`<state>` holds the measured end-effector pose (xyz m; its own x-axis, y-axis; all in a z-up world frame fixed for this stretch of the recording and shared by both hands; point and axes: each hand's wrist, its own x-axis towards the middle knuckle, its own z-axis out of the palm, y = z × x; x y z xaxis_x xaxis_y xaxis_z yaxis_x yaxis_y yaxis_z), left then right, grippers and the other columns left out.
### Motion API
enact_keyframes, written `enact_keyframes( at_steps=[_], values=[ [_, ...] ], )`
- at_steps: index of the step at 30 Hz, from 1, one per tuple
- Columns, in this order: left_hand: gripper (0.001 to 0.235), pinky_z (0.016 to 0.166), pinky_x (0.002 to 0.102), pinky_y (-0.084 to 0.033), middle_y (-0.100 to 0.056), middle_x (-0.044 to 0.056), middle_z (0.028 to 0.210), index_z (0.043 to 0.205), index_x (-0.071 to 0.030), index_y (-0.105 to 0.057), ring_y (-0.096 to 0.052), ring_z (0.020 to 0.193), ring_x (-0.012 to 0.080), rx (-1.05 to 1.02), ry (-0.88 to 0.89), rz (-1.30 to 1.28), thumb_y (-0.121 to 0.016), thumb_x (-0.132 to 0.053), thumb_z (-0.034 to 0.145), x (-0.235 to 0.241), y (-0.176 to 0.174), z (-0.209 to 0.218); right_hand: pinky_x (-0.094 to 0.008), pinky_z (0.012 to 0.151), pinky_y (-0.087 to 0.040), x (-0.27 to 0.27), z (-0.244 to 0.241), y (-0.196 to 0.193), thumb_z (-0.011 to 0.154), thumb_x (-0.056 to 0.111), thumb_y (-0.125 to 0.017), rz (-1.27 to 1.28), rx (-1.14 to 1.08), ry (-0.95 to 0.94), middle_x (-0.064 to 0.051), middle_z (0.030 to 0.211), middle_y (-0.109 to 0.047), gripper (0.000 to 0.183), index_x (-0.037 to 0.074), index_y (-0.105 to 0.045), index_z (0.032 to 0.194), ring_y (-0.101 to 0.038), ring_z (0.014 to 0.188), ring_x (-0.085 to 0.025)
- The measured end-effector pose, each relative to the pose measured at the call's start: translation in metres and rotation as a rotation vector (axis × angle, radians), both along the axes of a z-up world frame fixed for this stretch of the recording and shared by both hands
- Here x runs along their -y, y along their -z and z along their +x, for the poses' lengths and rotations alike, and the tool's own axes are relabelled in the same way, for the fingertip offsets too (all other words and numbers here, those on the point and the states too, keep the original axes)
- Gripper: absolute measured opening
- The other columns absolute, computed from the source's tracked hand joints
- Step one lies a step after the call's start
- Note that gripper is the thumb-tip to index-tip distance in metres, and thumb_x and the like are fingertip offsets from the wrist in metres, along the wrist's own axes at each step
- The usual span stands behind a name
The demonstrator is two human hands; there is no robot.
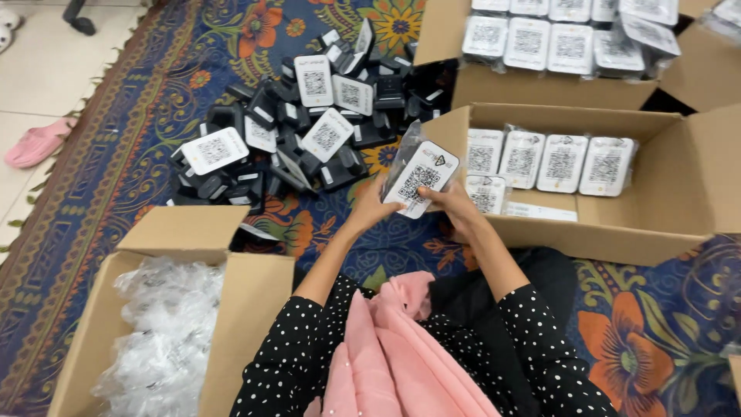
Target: The person packages small electronic devices into individual plastic bags and then places them into cardboard shipping boxes.
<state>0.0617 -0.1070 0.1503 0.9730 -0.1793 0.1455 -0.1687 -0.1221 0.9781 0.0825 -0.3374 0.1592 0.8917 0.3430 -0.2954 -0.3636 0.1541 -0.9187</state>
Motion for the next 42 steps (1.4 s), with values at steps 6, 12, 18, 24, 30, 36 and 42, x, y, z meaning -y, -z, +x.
enact_keyframes(
  at_steps=[6,12,18,24,30,36,42],
  values=[
    [0.04,0.088,0.047,-0.053,-0.069,0.026,0.107,0.105,-0.001,-0.064,-0.067,0.102,0.0453,0.385,0.041,0.607,-0.081,-0.021,0.074,0.136,0.007,0.054,-0.032,0.098,-0.055,0.134,0.0,-0.038,0.068,-0.01,-0.083,-0.081,0.294,0.219,-0.009,0.132,-0.065,0.11,0.017,-0.031,0.161,-0.064,0.119,-0.02],
    [0.056,0.089,0.051,-0.054,-0.072,0.029,0.099,0.13,0.001,-0.051,-0.069,0.098,0.0459,0.102,0.149,0.625,-0.072,-0.021,0.082,0.266,0.023,0.083,-0.032,0.096,-0.06,0.249,0.035,0.014,0.06,-0.022,-0.081,-0.198,0.221,0.327,-0.005,0.136,-0.065,0.118,0.021,-0.036,0.16,-0.064,0.121,-0.019],
    [0.06,0.09,0.051,-0.054,-0.069,0.033,0.105,0.123,0.011,-0.048,-0.068,0.103,0.0473,-0.046,0.211,0.622,-0.077,-0.025,0.084,0.304,0.14,0.107,-0.045,0.081,-0.057,0.279,0.064,0.069,0.059,-0.016,-0.087,-0.71,-0.084,0.2,-0.015,0.124,-0.071,0.111,0.026,-0.051,0.155,-0.071,0.107,-0.031],
    [0.059,0.091,0.05,-0.055,-0.066,0.037,0.105,0.12,0.018,-0.047,-0.066,0.104,0.0494,-0.1,0.145,0.65,-0.077,-0.012,0.079,0.289,0.125,0.095,-0.05,0.08,-0.064,0.269,0.103,0.145,0.068,-0.009,-0.09,-0.809,-0.357,-0.01,-0.018,0.117,-0.068,0.104,0.021,-0.035,0.151,-0.067,0.108,-0.035],
    [0.036,0.092,0.051,-0.054,-0.069,0.034,0.099,0.117,0.014,-0.058,-0.068,0.098,0.0473,-0.046,0.074,0.767,-0.061,0.002,0.084,0.293,0.115,0.085,-0.049,0.06,-0.062,0.259,0.088,0.125,0.074,0.007,-0.089,-0.912,-0.326,-0.038,-0.021,0.109,-0.07,0.062,-0.006,-0.061,0.129,-0.072,0.102,-0.037],
    [0.053,0.103,0.048,-0.049,-0.058,0.036,0.123,0.132,0.015,-0.049,-0.058,0.116,0.046,-0.044,-0.004,0.859,-0.061,0.008,0.08,0.295,0.077,0.078,-0.041,0.057,-0.063,0.255,0.08,0.116,0.072,0.014,-0.095,-1.096,-0.094,-0.039,-0.021,0.11,-0.067,0.068,-0.006,-0.053,0.122,-0.073,0.091,-0.031],
    [0.08,0.113,0.065,-0.031,-0.044,0.035,0.139,0.138,-0.001,-0.046,-0.041,0.13,0.055,0.19,-0.205,1.141,-0.077,-0.006,0.064,0.267,0.138,0.099,-0.038,0.055,-0.06,0.251,0.071,0.101,0.074,0.017,-0.091,-1.205,0.036,0.003,-0.02,0.098,-0.073,0.061,0.0,-0.057,0.122,-0.074,0.078,-0.03]
  ],
)
